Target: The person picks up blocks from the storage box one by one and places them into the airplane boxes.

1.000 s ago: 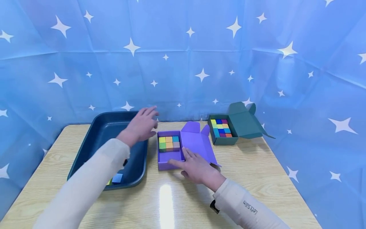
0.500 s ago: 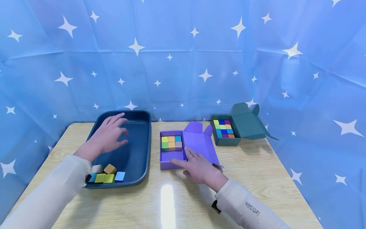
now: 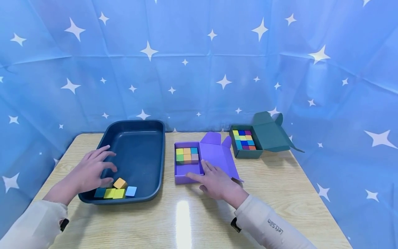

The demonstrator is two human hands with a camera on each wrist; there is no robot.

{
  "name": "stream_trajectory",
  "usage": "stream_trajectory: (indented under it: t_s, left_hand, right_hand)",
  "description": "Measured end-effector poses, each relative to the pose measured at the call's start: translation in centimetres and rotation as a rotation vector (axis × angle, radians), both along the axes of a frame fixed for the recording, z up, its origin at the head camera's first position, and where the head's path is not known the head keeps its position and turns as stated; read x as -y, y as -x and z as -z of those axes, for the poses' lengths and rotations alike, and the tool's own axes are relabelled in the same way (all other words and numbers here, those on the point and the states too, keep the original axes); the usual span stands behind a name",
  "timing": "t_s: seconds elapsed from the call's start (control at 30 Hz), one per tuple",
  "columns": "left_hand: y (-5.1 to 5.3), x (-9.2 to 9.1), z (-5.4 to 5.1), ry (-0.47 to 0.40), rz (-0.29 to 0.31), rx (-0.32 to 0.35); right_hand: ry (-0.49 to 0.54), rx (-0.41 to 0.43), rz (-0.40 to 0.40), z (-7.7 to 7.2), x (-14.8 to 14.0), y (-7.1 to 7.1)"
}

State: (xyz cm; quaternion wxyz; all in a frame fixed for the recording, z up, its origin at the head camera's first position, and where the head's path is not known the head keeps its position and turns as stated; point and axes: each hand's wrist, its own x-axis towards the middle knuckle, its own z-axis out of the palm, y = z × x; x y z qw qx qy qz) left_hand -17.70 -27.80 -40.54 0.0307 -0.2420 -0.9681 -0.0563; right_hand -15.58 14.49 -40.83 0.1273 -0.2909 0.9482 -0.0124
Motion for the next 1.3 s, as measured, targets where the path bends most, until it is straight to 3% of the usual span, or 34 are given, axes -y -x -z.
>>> stream_trajectory:
  t_s: [0.43,0.67,1.07,1.3]
  left_hand:
    - [-0.5,-0.3,1.9,-0.033,0.003,0.060]
    - [-0.6,-0.4,2.3,-0.024,0.013,0.055]
    - [-0.2,-0.8,2.7,0.015,-0.021,0.000]
    - [-0.2,-0.8,2.9,0.012,-0.035,0.020]
  right_hand:
    - [-0.011,-0.013,-0.005,0.1,0.1,0.1]
    - [-0.017,-0.023,-0.011,0.1,0.0,0.0]
    - [-0.022,-0.031,-0.013,0.0,0.1,-0.1]
    - [-0.020,-0.028,-0.010,0.0,0.0,-0.1]
